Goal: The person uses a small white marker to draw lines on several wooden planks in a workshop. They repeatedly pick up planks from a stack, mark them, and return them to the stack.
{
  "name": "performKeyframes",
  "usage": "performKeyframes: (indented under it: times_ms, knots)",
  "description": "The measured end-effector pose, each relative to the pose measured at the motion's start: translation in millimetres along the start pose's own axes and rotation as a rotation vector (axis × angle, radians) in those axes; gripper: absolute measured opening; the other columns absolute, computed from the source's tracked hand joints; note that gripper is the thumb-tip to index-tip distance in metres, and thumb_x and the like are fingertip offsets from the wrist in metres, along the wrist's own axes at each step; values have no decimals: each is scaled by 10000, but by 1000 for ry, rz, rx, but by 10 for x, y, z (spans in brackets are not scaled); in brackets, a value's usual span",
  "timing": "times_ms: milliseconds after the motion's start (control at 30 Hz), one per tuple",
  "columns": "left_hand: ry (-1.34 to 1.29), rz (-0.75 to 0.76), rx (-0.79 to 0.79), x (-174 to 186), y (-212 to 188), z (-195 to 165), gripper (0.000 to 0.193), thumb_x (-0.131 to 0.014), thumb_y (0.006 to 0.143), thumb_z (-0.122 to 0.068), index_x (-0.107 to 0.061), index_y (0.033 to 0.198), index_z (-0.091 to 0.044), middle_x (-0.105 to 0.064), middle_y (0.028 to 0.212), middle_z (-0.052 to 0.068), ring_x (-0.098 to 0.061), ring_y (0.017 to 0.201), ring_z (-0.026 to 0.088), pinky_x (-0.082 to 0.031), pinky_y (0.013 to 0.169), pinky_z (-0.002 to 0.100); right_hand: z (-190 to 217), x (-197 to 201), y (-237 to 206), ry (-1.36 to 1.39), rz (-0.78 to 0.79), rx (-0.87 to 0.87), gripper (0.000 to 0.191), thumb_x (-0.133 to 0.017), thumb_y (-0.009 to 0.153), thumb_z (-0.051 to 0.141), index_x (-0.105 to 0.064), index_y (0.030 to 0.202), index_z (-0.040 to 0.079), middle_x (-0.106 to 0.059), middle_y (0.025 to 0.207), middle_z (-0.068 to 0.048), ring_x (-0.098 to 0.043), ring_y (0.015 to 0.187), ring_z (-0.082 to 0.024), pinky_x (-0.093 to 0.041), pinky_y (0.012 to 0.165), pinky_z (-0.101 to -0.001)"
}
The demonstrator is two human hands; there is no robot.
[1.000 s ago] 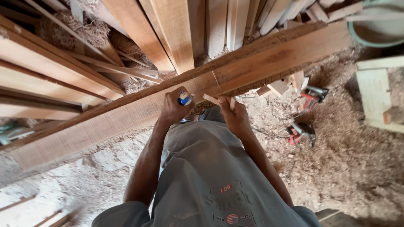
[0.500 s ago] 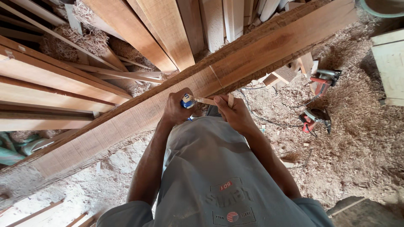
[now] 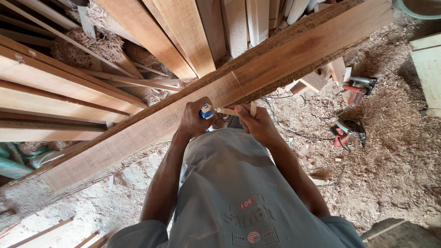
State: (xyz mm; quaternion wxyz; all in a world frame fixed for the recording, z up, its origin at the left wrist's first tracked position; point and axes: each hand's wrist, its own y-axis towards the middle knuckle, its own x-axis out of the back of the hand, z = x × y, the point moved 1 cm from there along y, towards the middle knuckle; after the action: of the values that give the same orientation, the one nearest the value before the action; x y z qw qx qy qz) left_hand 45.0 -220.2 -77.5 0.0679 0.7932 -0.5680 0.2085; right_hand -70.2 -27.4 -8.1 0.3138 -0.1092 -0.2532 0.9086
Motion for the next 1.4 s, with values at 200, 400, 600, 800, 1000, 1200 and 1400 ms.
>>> performKeyframes:
  times_ms: [200,400,600,800,1000,1200,1400]
  knots:
    - [19,-24,-19,23,-65,-5,211,-809,798,-115,-624,880,-57,-682,694,139,-694,597,280,-544,578,411,-120,-19,3,142,43,-38,431,-541,1070,347,-705,1266,0,-361,596,99,-300,486,-9,-238,422,-216]
    - [274,-121,21,-128,-118,276,424,-872,766,-205,-631,1075,-44,-657,1076,202,-718,818,346,-565,670,464,-398,186,27,431,23,24,423,-494,1082,341,-677,1232,-9,-393,583,67,-307,438,-35,-244,372,-229]
    - [459,-121,6,-440,-14,650,708,-893,712,-306,-560,1275,-34,-230,1652,286,-683,1074,420,-617,732,441,-627,614,-11,683,-247,68,359,-550,1094,283,-658,1242,-25,-421,634,49,-305,471,-46,-263,416,-228]
    - [644,101,90,-200,218,583,784,-943,705,-520,-615,1295,-122,-402,1559,217,-645,1136,421,-534,864,628,-767,749,-62,689,-309,123,310,-566,1104,247,-652,1215,-30,-590,743,-27,-323,475,-41,-275,416,-222]
    - [316,418,357,424,587,447,725,-925,582,-520,-746,1193,-174,-809,1120,40,-747,1040,216,-540,986,384,-882,536,217,608,-323,198,277,-597,1089,230,-636,1192,-23,-705,896,-59,-323,460,-6,-271,388,-203]
    - [299,572,472,714,975,415,697,-953,572,-432,-795,1189,-149,-766,950,76,-631,745,187,-518,716,372,-723,272,624,462,-435,202,319,-598,1052,274,-694,1259,51,-735,882,-30,-369,466,2,-297,401,-204]
    - [240,600,561,781,1013,257,743,-936,564,-418,-758,1243,-177,-744,936,31,-577,671,187,-504,623,355,-515,63,804,-128,-684,426,322,-579,1123,313,-729,1228,49,-767,920,-39,-573,683,-47,-444,577,-249]
